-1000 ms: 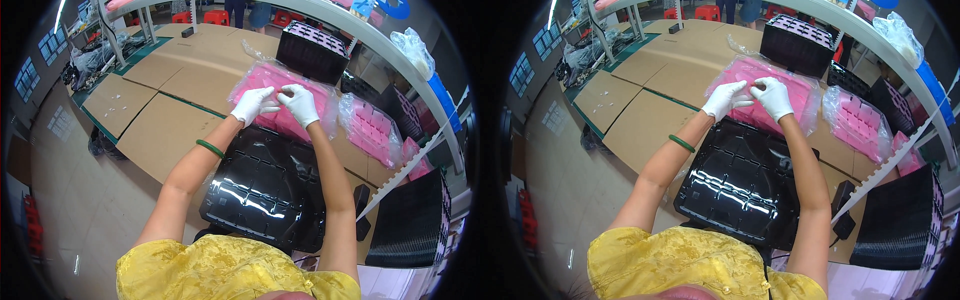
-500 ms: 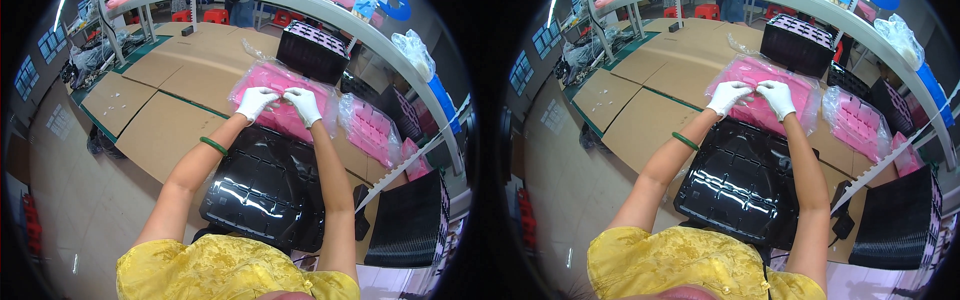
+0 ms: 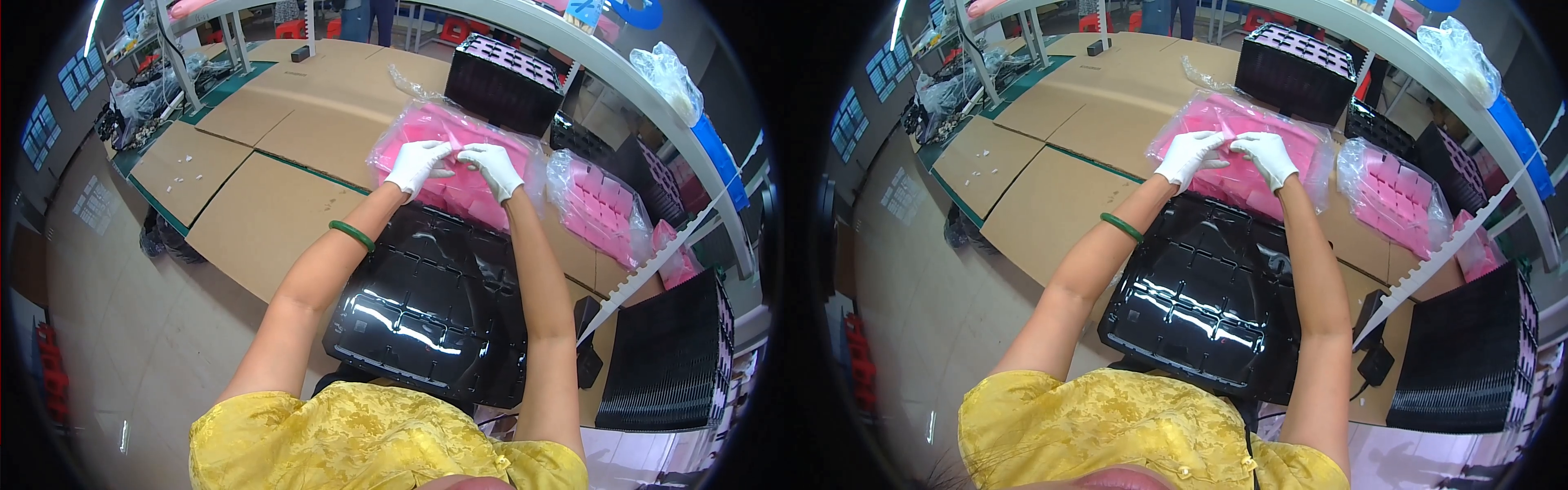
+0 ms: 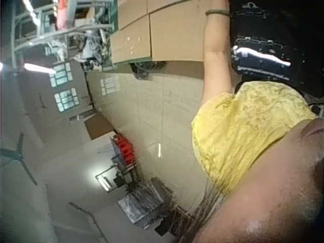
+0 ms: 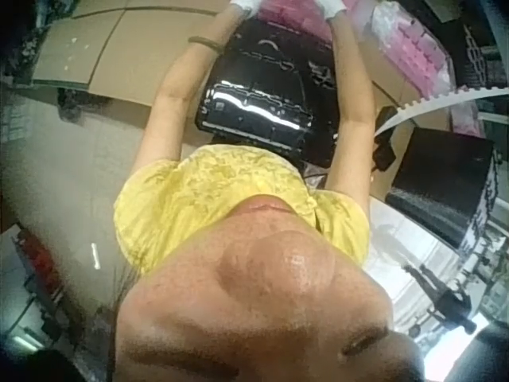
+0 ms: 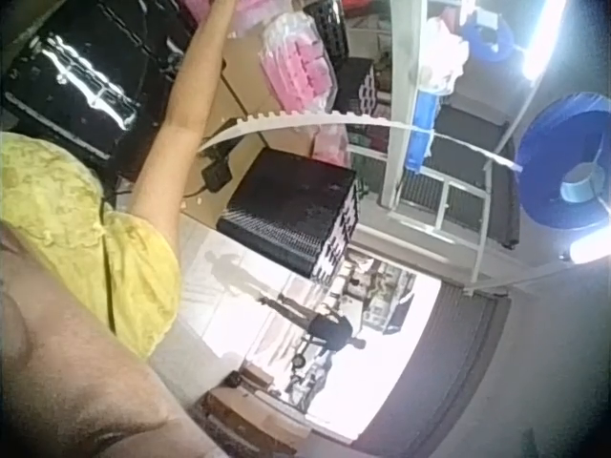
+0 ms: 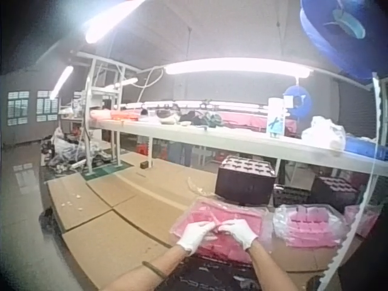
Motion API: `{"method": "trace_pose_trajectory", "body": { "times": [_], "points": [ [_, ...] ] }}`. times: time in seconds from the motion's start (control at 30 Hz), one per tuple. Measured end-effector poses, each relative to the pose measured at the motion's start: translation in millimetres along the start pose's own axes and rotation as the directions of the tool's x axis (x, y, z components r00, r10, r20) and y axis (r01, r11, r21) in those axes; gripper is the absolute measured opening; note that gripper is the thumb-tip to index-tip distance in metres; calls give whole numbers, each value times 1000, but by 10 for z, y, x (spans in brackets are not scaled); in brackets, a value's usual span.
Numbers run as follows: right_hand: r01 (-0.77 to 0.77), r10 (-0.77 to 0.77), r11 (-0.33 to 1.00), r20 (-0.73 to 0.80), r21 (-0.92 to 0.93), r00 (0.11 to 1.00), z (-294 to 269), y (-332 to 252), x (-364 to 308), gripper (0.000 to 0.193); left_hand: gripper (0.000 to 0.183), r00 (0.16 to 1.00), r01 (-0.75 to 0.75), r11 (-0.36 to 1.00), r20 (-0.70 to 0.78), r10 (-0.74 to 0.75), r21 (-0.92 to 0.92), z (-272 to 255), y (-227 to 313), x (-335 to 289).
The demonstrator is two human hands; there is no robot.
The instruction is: The person assembles black plastic trays by hand, inserting pink foam grids and white plastic strips into them.
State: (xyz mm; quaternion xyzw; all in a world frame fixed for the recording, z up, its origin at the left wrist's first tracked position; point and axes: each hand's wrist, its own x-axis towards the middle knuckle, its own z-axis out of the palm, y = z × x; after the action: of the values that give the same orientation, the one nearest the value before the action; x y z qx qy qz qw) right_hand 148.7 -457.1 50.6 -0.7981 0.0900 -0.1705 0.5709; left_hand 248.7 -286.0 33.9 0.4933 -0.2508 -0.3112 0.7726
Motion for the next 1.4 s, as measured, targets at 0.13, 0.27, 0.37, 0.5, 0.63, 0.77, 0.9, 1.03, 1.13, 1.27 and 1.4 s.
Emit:
{"method": "trace_pose_trajectory", "body": {
  "times": [0.13, 0.27, 0.37, 0.5, 0.63, 0.77, 0.9, 1.03, 1.13, 1.27, 1.4],
  "points": [
    [-75, 80, 994, -62, 73, 995, -205, 185, 98, 20, 35, 995, 16, 998, -98, -10, 55, -46, -85, 20],
    [-95, 118, 983, -146, 160, 982, -235, 104, 134, 28, 31, 988, 23, 995, -156, -7, 102, -189, -172, 20],
    [-33, 26, 999, -241, -24, 970, -351, 67, 292, 31, 26, 994, 9, 981, -107, 12, 194, -202, -199, 12],
    [31, -158, 953, -412, -300, 897, -532, -67, 562, 27, 21, 991, -22, 908, -108, 74, 419, -210, -172, 16],
    [126, -284, 933, -473, -337, 834, -591, -508, 575, 30, 31, 975, -50, 865, -165, 151, 499, -256, -170, 38],
    [270, -414, 899, -466, -345, 782, -507, -1038, 75, 28, 61, 969, -62, 871, -178, 169, 487, 43, 259, -196],
    [346, -471, 843, -252, -412, 846, 192, -1628, -992, 15, 93, 991, 28, 994, -129, -41, -105, -67, 723, -471],
    [496, -605, 560, 81, -664, 792, 636, -1679, -1976, 10, 73, 899, 5, 951, 419, 131, -310, -207, 1106, -785],
    [549, -501, 602, 261, -579, 825, 724, -1631, -2325, 16, 53, 944, -190, 920, 321, 75, 343, 105, 1316, -1217],
    [336, -421, 892, -286, -303, 861, 403, -1451, -2454, 41, 29, 860, -218, 909, 510, 7, 354, 292, 1524, -1654],
    [382, -330, 915, -306, 130, 893, 121, -1189, -2241, 101, 25, 709, -219, 897, 694, -124, 383, 627, 1756, -2092]
  ]
}}
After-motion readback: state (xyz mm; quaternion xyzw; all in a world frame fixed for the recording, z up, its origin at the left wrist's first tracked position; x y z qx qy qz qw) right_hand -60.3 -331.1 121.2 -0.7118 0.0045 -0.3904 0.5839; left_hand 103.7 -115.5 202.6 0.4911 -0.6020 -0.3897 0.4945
